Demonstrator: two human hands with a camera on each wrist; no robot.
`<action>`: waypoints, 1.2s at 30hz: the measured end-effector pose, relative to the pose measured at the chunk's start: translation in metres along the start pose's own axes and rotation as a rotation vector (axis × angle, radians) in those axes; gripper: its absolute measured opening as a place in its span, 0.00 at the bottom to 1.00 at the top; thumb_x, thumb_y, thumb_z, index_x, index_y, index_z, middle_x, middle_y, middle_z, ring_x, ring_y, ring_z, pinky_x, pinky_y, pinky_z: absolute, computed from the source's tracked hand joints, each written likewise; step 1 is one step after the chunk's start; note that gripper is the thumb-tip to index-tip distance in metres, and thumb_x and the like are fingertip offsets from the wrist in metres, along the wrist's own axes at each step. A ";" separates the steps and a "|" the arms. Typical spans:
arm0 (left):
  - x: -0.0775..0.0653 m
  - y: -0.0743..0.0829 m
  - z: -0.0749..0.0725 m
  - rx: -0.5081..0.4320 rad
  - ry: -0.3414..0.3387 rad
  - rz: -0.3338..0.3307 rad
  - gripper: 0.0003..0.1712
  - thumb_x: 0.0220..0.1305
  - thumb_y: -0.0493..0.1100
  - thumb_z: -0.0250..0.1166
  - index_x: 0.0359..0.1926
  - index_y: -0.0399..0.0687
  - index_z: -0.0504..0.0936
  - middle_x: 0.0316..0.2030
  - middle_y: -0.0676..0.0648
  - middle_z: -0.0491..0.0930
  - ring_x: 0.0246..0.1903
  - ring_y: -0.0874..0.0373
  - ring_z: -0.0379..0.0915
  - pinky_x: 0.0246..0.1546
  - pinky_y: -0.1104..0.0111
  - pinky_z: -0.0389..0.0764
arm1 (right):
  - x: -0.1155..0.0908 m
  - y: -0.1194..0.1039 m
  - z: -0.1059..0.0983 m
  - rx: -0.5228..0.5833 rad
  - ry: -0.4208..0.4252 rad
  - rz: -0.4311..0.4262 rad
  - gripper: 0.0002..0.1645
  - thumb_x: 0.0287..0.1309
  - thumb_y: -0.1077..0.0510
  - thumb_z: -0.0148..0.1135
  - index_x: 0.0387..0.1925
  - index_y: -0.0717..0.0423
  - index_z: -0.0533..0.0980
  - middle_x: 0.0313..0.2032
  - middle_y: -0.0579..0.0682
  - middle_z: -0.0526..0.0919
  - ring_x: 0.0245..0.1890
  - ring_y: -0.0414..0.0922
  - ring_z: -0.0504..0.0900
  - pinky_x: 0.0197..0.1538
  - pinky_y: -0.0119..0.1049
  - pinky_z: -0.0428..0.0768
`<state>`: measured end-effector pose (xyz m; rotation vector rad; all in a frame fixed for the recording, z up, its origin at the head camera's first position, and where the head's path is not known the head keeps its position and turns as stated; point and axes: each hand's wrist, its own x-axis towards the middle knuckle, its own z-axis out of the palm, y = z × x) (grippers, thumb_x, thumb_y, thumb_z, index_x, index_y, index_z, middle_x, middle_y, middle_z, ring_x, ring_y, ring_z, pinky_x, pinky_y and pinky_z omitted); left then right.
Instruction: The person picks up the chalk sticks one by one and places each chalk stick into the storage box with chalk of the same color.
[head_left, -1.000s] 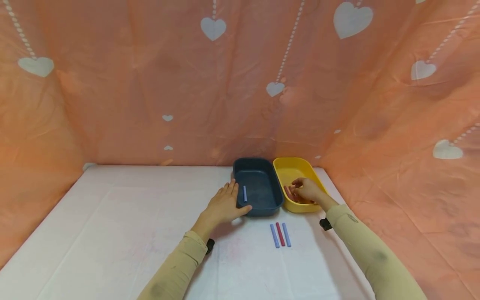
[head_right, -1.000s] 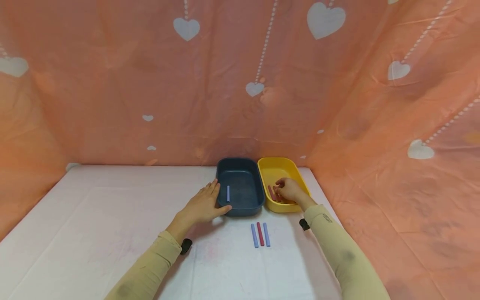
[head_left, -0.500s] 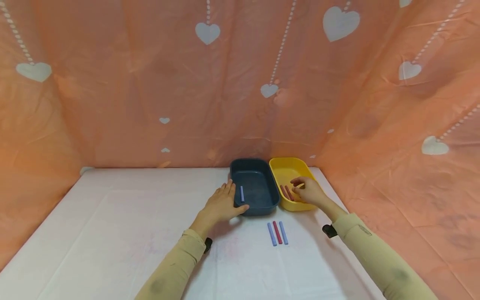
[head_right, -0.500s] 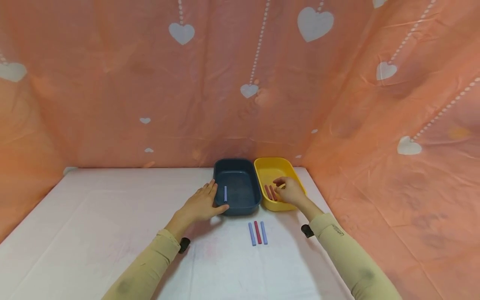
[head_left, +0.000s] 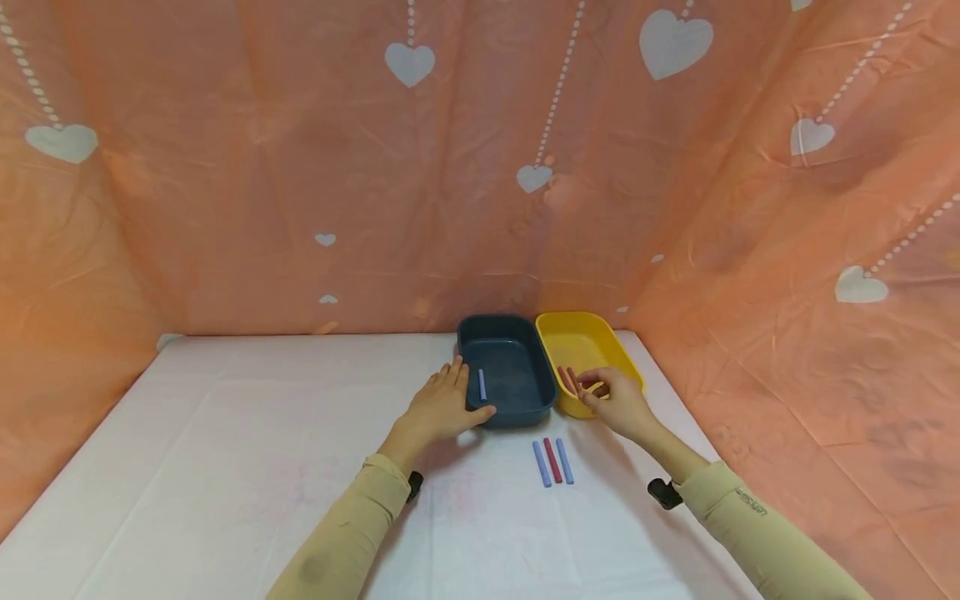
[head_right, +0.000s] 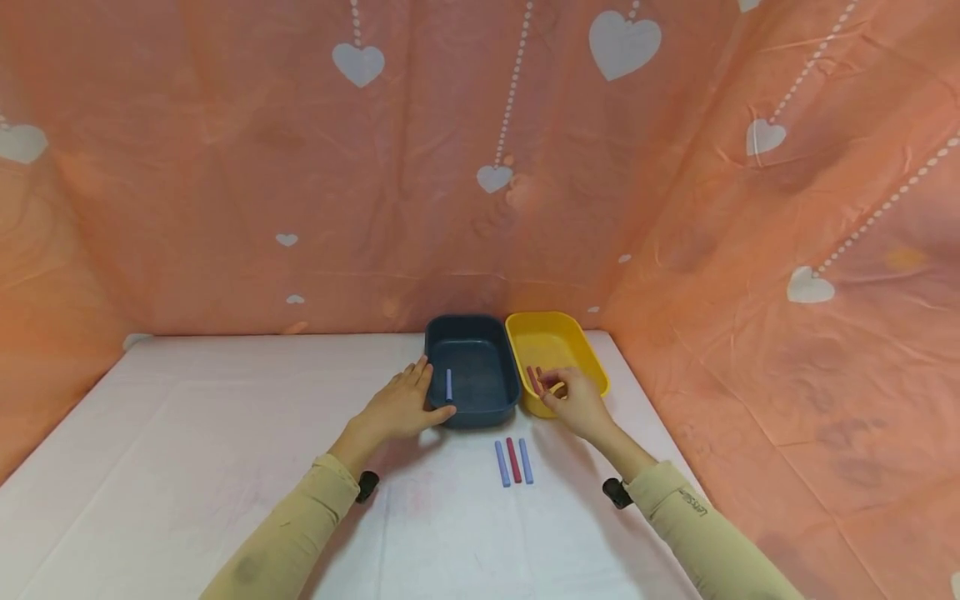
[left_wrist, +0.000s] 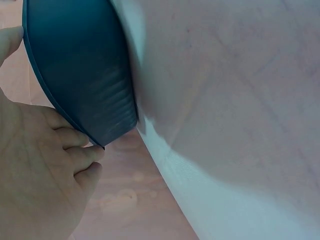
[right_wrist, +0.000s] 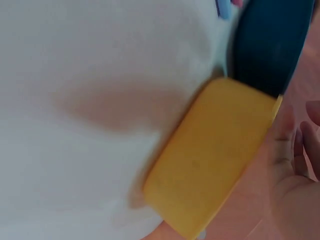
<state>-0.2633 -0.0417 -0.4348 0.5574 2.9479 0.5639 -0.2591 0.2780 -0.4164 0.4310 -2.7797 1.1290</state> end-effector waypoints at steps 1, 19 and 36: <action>0.000 0.000 0.000 0.000 0.001 -0.001 0.59 0.71 0.71 0.57 0.81 0.32 0.49 0.82 0.35 0.42 0.81 0.39 0.41 0.79 0.50 0.49 | -0.003 0.000 0.002 0.003 -0.002 -0.004 0.16 0.64 0.65 0.67 0.53 0.66 0.81 0.46 0.61 0.82 0.41 0.52 0.81 0.38 0.26 0.82; 0.000 -0.001 -0.002 0.010 0.008 0.004 0.59 0.71 0.71 0.57 0.81 0.31 0.49 0.82 0.34 0.43 0.80 0.38 0.43 0.79 0.50 0.50 | -0.037 0.004 0.044 0.083 -0.158 0.067 0.16 0.61 0.69 0.67 0.51 0.66 0.81 0.39 0.52 0.82 0.32 0.44 0.78 0.33 0.28 0.82; 0.000 0.001 -0.001 0.010 -0.005 0.006 0.59 0.71 0.71 0.56 0.81 0.31 0.50 0.82 0.34 0.43 0.81 0.38 0.42 0.79 0.50 0.50 | -0.038 0.006 0.053 -0.033 -0.212 0.003 0.13 0.57 0.67 0.71 0.45 0.63 0.83 0.34 0.49 0.81 0.29 0.41 0.75 0.33 0.30 0.77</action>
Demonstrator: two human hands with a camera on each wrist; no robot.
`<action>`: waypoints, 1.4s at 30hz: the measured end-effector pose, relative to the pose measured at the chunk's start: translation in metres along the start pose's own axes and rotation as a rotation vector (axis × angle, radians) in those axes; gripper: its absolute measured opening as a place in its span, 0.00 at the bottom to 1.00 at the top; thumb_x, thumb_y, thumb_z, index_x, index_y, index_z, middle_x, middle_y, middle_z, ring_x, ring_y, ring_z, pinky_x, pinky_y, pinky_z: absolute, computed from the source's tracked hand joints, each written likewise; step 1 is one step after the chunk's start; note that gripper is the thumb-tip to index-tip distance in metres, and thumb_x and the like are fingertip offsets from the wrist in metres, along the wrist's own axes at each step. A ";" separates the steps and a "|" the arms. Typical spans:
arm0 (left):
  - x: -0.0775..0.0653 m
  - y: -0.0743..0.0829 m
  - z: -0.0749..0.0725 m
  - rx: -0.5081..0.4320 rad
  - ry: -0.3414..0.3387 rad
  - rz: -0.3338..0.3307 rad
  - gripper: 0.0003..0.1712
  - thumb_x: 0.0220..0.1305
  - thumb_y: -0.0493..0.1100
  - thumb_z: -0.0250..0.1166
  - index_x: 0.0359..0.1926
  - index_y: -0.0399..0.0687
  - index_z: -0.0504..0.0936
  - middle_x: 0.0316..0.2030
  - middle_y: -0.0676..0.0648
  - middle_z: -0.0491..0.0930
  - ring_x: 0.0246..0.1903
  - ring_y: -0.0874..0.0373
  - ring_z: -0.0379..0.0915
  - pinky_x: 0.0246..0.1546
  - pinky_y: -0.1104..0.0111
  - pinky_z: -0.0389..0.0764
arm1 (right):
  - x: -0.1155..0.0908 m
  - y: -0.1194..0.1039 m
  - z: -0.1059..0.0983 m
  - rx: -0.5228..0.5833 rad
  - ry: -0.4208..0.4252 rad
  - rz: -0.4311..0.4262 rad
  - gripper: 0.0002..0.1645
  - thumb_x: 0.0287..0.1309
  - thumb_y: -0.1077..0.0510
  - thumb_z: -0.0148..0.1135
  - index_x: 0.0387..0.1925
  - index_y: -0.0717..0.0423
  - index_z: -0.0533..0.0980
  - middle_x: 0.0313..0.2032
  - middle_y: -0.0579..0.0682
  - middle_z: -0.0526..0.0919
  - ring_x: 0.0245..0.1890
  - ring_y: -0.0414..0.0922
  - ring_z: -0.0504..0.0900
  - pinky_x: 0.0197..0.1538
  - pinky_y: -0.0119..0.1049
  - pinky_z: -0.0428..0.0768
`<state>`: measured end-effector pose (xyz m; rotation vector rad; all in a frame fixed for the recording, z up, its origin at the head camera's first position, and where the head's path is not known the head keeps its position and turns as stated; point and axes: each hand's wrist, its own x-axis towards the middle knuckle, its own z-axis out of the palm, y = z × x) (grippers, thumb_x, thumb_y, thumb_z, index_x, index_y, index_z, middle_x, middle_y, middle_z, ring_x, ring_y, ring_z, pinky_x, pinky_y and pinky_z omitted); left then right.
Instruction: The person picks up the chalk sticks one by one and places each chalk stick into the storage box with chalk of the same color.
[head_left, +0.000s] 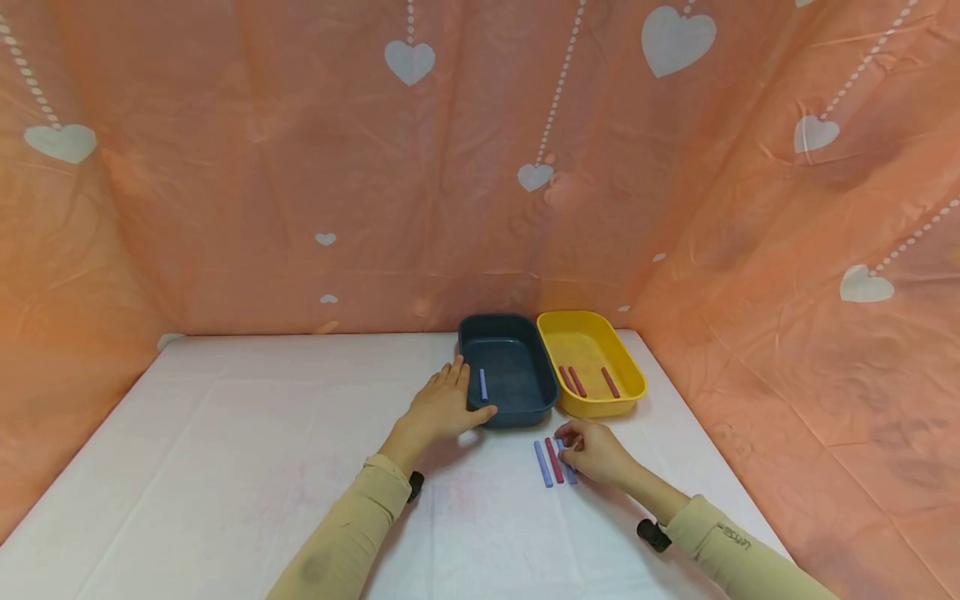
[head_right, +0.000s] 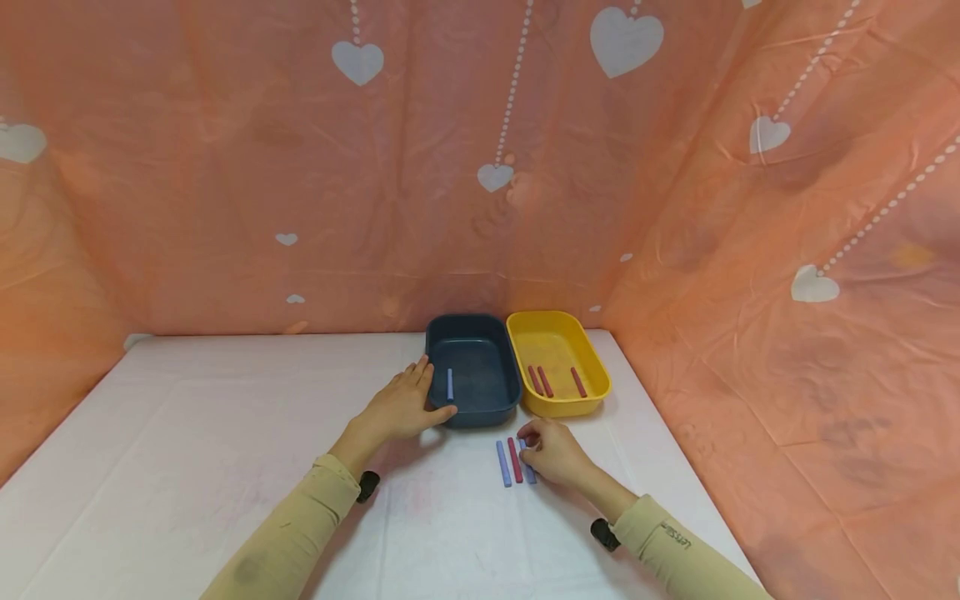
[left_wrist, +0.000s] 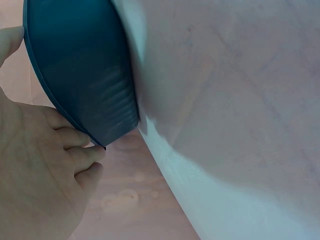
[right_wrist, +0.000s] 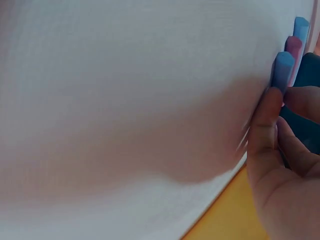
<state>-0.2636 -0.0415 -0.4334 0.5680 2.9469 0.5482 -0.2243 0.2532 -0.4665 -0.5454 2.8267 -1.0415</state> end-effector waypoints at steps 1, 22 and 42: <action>0.000 0.000 0.000 0.001 0.001 0.001 0.59 0.71 0.71 0.56 0.81 0.31 0.50 0.82 0.34 0.43 0.81 0.38 0.42 0.79 0.50 0.50 | 0.000 0.000 0.000 -0.002 -0.005 0.011 0.13 0.57 0.66 0.71 0.45 0.63 0.83 0.34 0.48 0.82 0.29 0.41 0.75 0.34 0.30 0.78; 0.001 -0.001 0.002 -0.008 0.007 -0.006 0.59 0.70 0.72 0.57 0.81 0.31 0.50 0.82 0.35 0.43 0.81 0.39 0.43 0.79 0.50 0.50 | -0.005 -0.001 -0.002 0.132 0.064 0.078 0.14 0.59 0.69 0.69 0.48 0.66 0.81 0.33 0.50 0.82 0.27 0.42 0.78 0.32 0.29 0.80; 0.001 -0.001 0.002 -0.002 0.012 0.010 0.59 0.71 0.71 0.57 0.81 0.31 0.50 0.82 0.34 0.43 0.80 0.38 0.43 0.79 0.50 0.51 | 0.017 -0.027 -0.021 0.276 0.188 0.012 0.20 0.65 0.67 0.68 0.57 0.67 0.78 0.46 0.60 0.80 0.39 0.49 0.82 0.39 0.26 0.83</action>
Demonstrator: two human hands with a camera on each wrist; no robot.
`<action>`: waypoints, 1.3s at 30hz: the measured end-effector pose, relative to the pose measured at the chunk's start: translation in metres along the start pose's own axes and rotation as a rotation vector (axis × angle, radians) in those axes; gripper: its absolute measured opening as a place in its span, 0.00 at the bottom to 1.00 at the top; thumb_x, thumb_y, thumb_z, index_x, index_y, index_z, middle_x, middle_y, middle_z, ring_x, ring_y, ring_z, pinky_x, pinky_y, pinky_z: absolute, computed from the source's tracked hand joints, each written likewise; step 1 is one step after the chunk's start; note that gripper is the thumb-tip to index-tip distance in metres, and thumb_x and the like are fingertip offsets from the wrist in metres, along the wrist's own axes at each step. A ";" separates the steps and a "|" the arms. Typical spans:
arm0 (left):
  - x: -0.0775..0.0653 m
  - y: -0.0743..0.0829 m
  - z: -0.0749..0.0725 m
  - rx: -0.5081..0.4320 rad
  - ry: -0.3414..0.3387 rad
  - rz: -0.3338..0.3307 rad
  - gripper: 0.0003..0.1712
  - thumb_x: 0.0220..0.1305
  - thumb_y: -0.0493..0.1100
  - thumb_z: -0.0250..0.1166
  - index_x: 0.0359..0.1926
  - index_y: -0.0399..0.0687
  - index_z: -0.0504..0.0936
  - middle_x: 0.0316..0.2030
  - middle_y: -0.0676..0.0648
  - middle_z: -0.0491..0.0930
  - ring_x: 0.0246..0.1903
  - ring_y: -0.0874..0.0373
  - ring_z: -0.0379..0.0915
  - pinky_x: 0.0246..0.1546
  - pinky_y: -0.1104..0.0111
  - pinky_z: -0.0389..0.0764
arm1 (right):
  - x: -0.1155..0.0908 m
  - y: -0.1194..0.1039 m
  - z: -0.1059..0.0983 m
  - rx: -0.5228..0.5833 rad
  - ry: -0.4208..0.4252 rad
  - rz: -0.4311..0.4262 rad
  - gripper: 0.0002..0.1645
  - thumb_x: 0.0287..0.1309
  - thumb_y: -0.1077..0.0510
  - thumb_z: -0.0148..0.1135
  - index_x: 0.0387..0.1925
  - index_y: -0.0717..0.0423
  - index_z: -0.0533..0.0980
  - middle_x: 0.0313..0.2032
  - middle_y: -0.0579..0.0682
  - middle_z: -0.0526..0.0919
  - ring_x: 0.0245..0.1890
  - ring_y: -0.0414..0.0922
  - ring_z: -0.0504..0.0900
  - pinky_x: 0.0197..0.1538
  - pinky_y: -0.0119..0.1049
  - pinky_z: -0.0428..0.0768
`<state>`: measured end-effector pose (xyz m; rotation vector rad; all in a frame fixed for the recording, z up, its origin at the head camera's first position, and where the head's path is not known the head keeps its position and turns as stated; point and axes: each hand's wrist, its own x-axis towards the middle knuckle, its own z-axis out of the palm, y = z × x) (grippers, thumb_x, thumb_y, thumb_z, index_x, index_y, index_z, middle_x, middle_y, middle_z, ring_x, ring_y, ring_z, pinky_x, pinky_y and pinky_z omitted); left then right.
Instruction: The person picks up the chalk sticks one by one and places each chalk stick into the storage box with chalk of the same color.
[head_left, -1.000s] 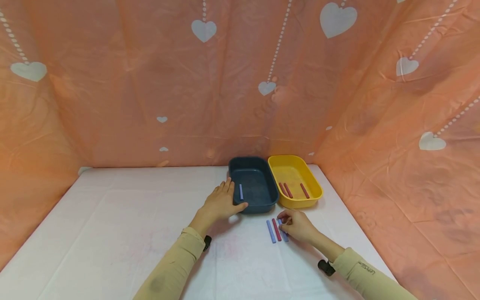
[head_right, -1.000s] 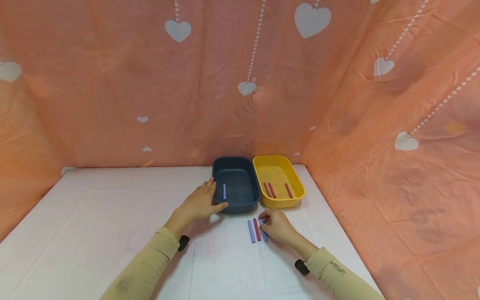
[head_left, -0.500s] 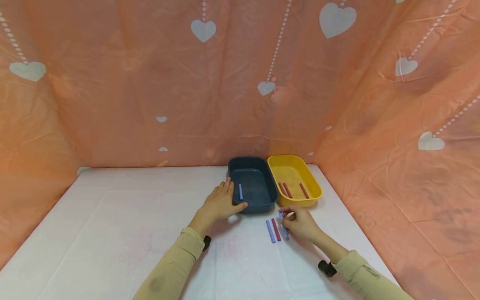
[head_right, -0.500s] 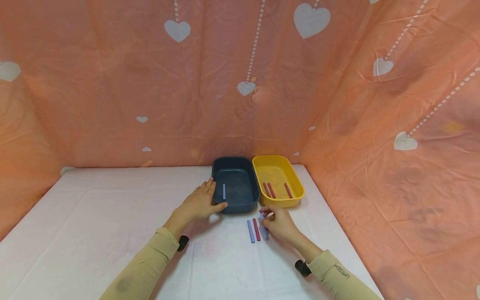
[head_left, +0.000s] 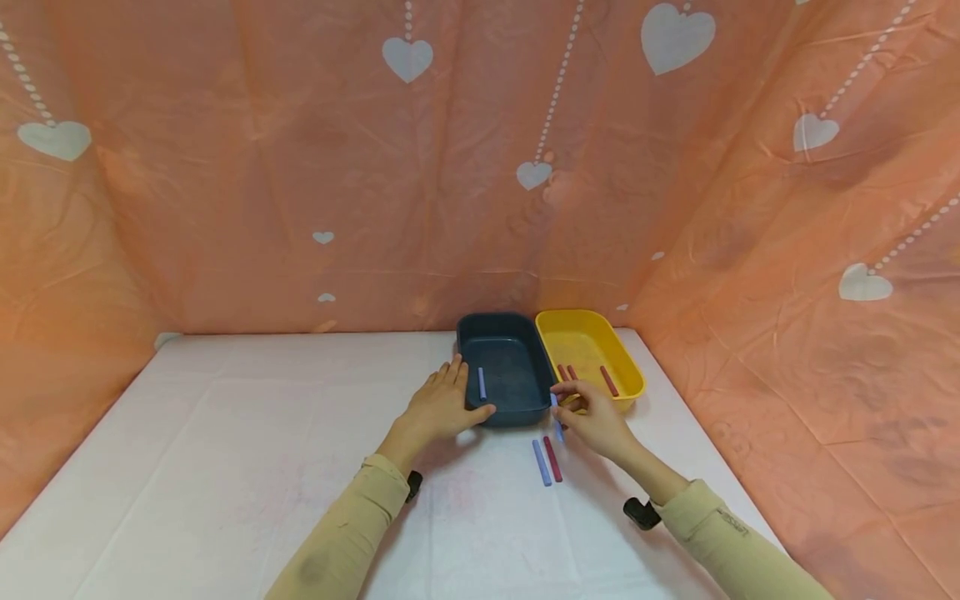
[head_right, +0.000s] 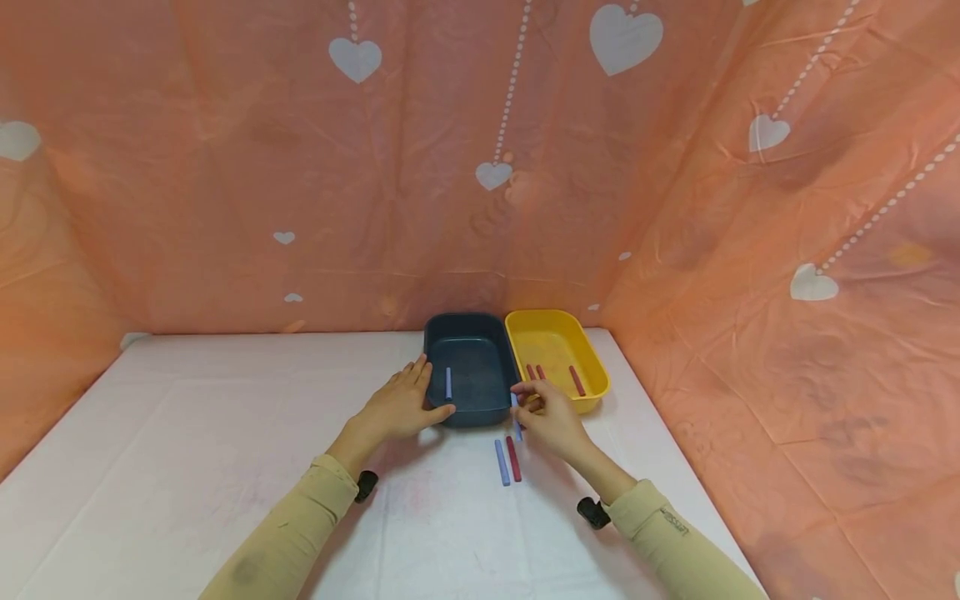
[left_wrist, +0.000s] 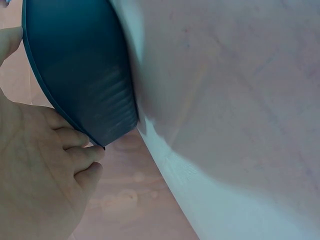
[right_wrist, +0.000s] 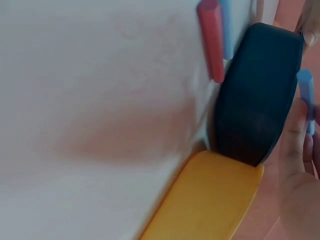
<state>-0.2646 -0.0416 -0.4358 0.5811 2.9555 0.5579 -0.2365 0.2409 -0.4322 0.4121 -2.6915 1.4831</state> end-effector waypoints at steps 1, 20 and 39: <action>0.000 0.000 0.000 -0.001 0.002 0.003 0.59 0.71 0.71 0.56 0.80 0.30 0.50 0.82 0.34 0.43 0.80 0.38 0.43 0.79 0.50 0.51 | 0.002 -0.002 0.001 0.008 0.000 0.000 0.20 0.65 0.68 0.67 0.58 0.67 0.78 0.47 0.60 0.80 0.39 0.50 0.82 0.39 0.26 0.84; -0.001 0.000 -0.001 -0.005 0.013 -0.008 0.59 0.70 0.72 0.56 0.81 0.32 0.51 0.82 0.34 0.44 0.80 0.38 0.42 0.79 0.50 0.50 | 0.062 -0.019 0.024 -0.082 0.017 -0.076 0.19 0.64 0.64 0.70 0.56 0.64 0.80 0.45 0.59 0.83 0.34 0.47 0.83 0.38 0.31 0.85; 0.000 -0.001 0.001 0.003 0.010 0.001 0.58 0.71 0.72 0.56 0.80 0.31 0.51 0.81 0.33 0.45 0.80 0.38 0.44 0.79 0.50 0.52 | 0.112 -0.009 0.046 -0.137 -0.114 -0.009 0.18 0.64 0.64 0.69 0.54 0.66 0.81 0.42 0.57 0.85 0.28 0.44 0.87 0.36 0.36 0.86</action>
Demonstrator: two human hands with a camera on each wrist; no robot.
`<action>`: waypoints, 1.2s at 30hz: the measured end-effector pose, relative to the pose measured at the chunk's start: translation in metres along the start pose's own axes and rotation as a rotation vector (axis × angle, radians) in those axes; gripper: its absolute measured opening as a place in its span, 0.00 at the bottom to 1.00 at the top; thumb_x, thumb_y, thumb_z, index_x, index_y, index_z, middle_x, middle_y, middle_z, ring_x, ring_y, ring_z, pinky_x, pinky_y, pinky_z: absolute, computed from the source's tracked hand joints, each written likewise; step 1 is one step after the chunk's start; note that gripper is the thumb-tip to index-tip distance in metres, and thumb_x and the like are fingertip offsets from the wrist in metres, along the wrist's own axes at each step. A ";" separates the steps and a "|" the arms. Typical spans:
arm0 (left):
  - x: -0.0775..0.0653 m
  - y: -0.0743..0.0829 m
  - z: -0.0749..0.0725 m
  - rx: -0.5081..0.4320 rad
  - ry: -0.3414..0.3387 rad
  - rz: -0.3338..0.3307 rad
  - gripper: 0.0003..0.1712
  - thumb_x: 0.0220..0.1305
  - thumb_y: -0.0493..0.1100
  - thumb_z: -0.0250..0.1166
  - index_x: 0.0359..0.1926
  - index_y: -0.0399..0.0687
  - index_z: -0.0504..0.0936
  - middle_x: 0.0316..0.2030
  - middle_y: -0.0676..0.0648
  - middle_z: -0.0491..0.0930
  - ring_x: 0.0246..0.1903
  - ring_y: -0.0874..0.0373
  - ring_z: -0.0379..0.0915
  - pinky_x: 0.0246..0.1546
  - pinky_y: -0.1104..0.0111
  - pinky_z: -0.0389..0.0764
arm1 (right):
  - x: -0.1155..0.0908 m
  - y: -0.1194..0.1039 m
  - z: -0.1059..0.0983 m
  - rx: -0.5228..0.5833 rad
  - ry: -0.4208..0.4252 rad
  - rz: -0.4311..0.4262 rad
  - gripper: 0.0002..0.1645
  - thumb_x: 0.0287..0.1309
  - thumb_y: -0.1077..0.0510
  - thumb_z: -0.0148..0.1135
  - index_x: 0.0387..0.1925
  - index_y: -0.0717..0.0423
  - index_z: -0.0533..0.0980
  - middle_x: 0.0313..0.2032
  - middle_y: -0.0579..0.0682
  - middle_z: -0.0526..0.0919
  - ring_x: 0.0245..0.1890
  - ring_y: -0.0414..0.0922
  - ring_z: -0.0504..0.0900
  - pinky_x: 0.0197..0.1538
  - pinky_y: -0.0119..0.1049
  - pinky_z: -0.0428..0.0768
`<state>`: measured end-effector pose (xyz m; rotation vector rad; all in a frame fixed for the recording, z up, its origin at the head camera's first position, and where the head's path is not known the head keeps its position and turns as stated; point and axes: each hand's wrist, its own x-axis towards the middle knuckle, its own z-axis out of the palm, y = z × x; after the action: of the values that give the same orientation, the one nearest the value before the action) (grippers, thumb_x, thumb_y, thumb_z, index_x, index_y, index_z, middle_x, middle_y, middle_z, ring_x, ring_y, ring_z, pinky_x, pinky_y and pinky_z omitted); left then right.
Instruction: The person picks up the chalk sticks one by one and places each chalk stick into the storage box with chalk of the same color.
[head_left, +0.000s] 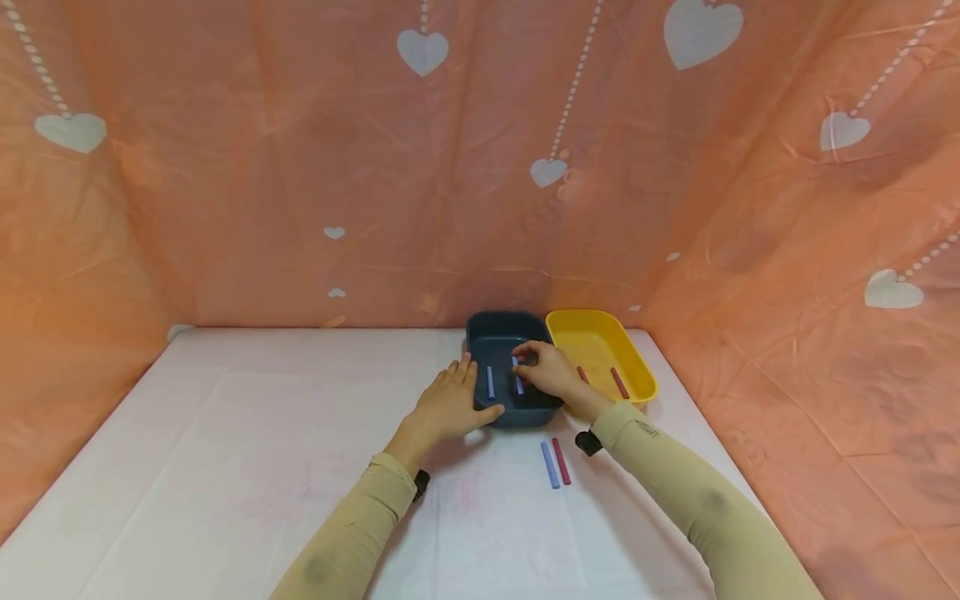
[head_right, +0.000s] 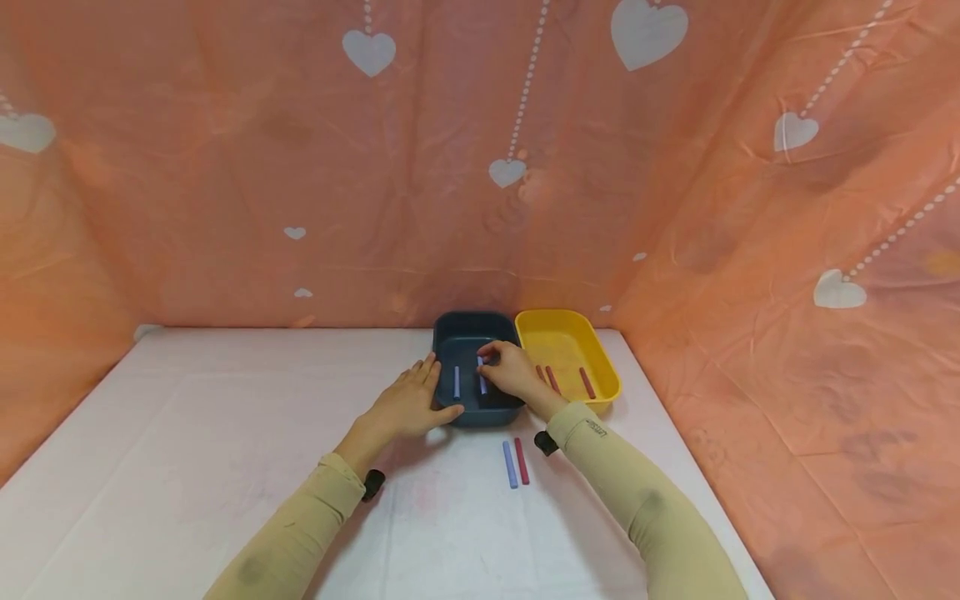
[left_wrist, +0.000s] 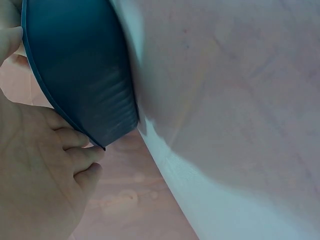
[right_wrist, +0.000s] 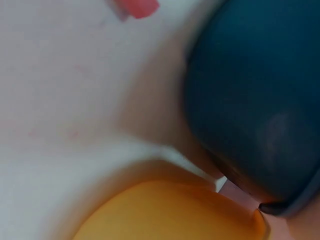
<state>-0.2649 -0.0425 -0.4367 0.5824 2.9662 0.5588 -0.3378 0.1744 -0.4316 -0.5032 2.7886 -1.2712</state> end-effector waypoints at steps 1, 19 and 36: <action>0.000 0.000 0.000 0.000 -0.001 -0.001 0.58 0.71 0.72 0.56 0.80 0.31 0.51 0.81 0.33 0.45 0.80 0.38 0.43 0.79 0.50 0.52 | 0.002 0.000 0.001 0.009 -0.011 0.005 0.18 0.64 0.65 0.68 0.54 0.67 0.80 0.42 0.58 0.84 0.28 0.44 0.87 0.35 0.36 0.86; -0.001 0.002 0.002 -0.010 0.002 -0.002 0.58 0.71 0.71 0.57 0.80 0.31 0.52 0.81 0.33 0.46 0.80 0.38 0.45 0.79 0.50 0.52 | 0.021 0.008 0.023 0.033 -0.064 0.146 0.16 0.63 0.66 0.68 0.52 0.68 0.81 0.37 0.55 0.84 0.24 0.41 0.84 0.34 0.35 0.86; -0.003 0.000 0.000 0.002 0.013 -0.001 0.58 0.71 0.72 0.55 0.81 0.32 0.52 0.81 0.34 0.45 0.80 0.38 0.45 0.79 0.51 0.53 | 0.028 0.010 0.032 -0.064 -0.072 0.103 0.14 0.61 0.66 0.70 0.48 0.68 0.83 0.34 0.55 0.86 0.25 0.41 0.85 0.34 0.35 0.86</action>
<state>-0.2621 -0.0433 -0.4371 0.5791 2.9799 0.5613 -0.3622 0.1485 -0.4577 -0.3942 2.7635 -1.1250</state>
